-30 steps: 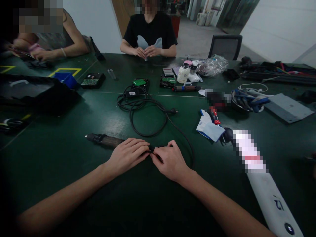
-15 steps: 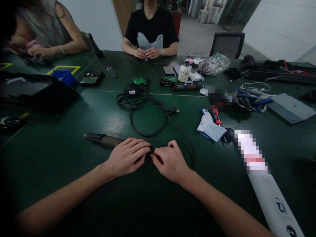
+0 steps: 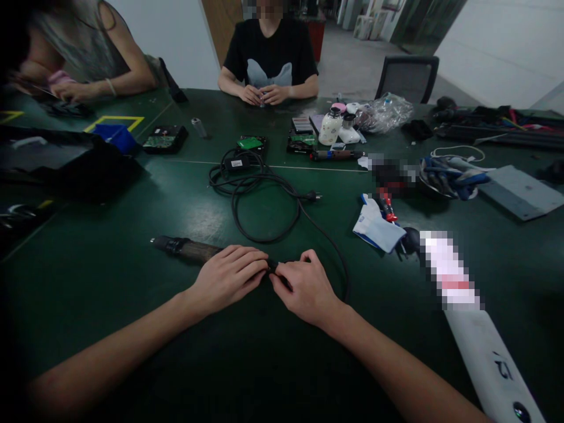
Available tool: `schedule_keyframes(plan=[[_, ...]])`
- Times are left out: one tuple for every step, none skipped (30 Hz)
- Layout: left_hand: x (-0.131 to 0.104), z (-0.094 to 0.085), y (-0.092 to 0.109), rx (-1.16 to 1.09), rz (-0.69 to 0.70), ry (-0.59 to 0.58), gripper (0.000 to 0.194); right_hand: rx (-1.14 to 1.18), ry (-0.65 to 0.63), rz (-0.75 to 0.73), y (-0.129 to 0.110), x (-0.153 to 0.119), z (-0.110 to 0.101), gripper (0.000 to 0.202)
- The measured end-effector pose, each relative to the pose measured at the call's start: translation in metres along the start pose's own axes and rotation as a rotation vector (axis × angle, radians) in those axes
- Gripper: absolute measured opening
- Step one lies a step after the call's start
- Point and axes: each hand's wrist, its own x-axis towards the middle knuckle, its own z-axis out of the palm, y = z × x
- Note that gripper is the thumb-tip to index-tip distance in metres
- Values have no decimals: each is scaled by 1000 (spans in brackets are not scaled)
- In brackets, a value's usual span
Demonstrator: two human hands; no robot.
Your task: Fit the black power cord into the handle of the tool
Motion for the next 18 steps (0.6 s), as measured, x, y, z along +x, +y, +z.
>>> schedule_keyframes(plan=[[0,0,0,-1,-7,7,21,-1,-4,1,0,0,0,25],[0,0,1,-5,-11,9,21,-3,-5,3,0,0,0,26],[0,0,1,-11,-11,9,21,-5,-4,4,0,0,0,26],[1,0,1,-17,-8,6,22,-6,-2,4,0,0,0,26],[1,0,1,-21,-3,1,23,-6,0,4,0,0,0,25],[1,-1,1,-21,1,-2,23,-4,1,3,0,0,-1,25],[1,-1,1,-18,4,-3,22,-2,0,3,0,0,-1,24],[1,-1,1,-14,6,-1,22,1,-1,2,-1,0,-2,24],[1,0,0,-12,6,3,21,5,-2,2,-1,0,-2,23],[0,0,0,-10,4,9,21,10,0,3,-1,1,-3,22],[0,0,0,-9,1,16,21,16,3,5,-1,1,-3,22],[0,0,0,-7,-3,23,21,22,8,8,-1,1,-3,22],[0,1,-1,-4,-7,28,20,30,14,10,-1,1,-3,22],[0,1,-1,2,-11,31,20,38,20,13,-1,1,-2,21],[0,1,0,9,-14,32,20,44,25,15,0,1,-2,21],[0,1,0,17,-17,32,20,48,29,16,0,1,-1,21],[1,2,0,24,-20,32,19,49,32,15,0,0,-1,21],[1,2,0,30,-24,29,19,46,33,13,0,0,-1,21]])
